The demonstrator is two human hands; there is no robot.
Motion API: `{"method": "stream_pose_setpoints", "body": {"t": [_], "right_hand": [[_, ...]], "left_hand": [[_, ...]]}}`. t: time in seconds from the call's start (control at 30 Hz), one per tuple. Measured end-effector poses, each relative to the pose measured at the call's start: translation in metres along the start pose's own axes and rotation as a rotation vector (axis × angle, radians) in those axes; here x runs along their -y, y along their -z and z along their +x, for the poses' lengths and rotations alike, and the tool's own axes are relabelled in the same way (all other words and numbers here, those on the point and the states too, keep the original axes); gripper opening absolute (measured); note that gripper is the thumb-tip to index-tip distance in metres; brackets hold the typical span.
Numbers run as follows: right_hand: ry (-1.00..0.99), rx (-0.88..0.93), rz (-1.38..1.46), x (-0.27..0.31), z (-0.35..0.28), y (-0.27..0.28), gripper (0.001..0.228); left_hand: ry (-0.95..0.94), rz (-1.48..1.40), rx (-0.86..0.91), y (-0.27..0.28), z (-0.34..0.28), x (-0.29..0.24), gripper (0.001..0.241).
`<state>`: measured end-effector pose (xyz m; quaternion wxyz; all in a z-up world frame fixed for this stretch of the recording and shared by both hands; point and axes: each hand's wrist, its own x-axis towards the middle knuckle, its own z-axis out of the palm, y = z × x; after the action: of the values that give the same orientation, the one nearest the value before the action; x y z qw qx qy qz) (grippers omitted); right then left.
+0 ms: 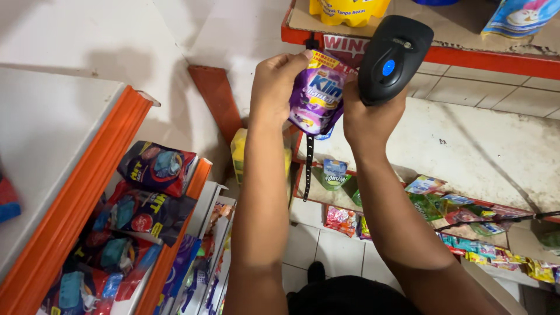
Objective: The person scans various packaged cleaning and personal care products from a cardboard box using a handheld scanner and places the items onto store shelves.
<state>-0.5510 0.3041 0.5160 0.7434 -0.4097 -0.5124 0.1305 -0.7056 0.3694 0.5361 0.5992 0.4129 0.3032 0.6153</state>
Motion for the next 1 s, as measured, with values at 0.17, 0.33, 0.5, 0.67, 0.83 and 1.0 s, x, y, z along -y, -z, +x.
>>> {"method": "stream_pose_setpoints", "body": {"t": [0.17,0.33,0.5,0.67,0.83,1.0], "right_hand": [[0.067,-0.027,-0.043,-0.003,0.001,-0.004,0.03],[0.044,-0.053,-0.09,-0.007,0.001,-0.006,0.032],[0.057,-0.054,-0.186,-0.012,-0.004,-0.004,0.034],[0.034,-0.045,-0.106,-0.013,-0.01,-0.005,0.038],[-0.098,0.074,-0.022,-0.023,-0.029,0.025,0.033],[-0.363,0.204,0.003,-0.049,-0.092,0.132,0.031]], "left_hand": [[0.132,-0.149,0.015,0.009,0.006,0.003,0.023],[0.139,-0.128,0.049,0.017,0.007,0.005,0.021],[-0.044,0.023,0.04,0.016,-0.004,0.014,0.022],[-0.155,0.278,-0.109,0.007,-0.022,0.016,0.023],[-0.344,0.444,-0.109,0.014,-0.05,0.029,0.023],[-0.351,0.644,-0.127,0.065,-0.08,0.084,0.029]]}}
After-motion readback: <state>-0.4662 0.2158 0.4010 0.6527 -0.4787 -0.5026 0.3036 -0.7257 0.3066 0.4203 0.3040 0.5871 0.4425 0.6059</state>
